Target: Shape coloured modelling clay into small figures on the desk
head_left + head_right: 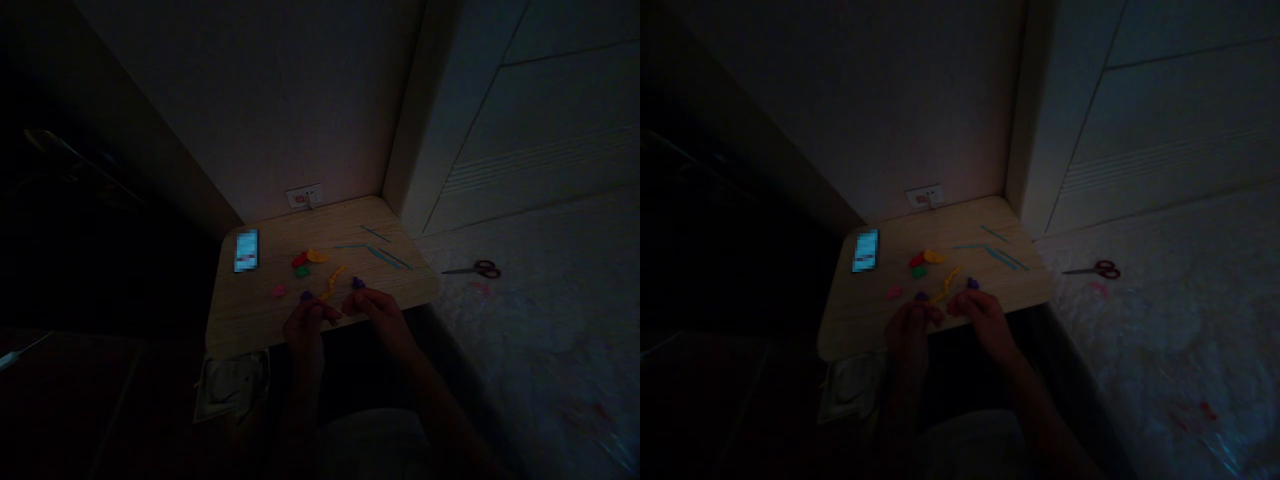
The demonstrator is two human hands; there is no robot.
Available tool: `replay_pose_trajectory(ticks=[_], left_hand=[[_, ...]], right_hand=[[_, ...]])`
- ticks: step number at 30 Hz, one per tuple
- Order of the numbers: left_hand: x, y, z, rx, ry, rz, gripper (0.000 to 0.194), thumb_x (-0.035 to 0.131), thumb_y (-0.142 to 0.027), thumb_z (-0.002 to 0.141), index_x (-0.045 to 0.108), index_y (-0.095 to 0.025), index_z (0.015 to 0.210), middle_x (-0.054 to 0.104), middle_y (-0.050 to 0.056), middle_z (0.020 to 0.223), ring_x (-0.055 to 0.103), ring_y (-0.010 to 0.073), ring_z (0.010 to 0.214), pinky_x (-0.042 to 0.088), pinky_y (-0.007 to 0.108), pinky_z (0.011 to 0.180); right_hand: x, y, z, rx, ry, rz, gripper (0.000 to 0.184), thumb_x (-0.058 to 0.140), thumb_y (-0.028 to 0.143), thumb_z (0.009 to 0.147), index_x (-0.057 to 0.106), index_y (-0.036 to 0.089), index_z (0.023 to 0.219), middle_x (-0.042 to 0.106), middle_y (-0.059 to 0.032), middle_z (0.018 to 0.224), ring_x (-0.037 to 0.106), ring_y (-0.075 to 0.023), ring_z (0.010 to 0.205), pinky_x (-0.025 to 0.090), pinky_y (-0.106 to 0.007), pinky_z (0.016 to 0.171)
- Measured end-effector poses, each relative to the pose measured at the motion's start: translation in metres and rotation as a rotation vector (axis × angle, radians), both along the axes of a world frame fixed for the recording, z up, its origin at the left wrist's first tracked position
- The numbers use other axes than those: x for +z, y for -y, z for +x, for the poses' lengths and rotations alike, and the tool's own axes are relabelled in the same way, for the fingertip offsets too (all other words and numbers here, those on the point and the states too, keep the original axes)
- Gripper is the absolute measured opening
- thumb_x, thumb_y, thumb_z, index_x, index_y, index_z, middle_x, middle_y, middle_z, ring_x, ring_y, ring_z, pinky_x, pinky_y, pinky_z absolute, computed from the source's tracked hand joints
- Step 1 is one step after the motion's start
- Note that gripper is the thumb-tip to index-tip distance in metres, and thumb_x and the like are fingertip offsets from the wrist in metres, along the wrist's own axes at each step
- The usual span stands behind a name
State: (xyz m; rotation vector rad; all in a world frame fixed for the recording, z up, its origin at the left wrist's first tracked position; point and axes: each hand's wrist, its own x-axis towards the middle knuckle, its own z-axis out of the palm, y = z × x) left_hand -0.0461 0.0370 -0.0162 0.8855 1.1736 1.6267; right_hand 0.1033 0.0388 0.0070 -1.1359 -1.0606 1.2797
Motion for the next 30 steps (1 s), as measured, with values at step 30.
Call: replay_pose_trajectory(ticks=[30], left_hand=[[-0.0004,-0.0008,0.0021,-0.026,0.082,0.030,0.027,0.084,-0.037,0.081,0.078,-0.018,0.099,0.082,0.009,0.095,0.076,0.0168,0.072,0.060,0.025,0.065]], right_hand=[[-0.0048,-0.0001,0.0006,0.006,-0.015,0.015,0.043,0.070,0.061,0.088,0.076,0.021,0.073,0.074,-0.0047,0.071,0.068,-0.0226,0.075,0.055,-0.034,0.075]])
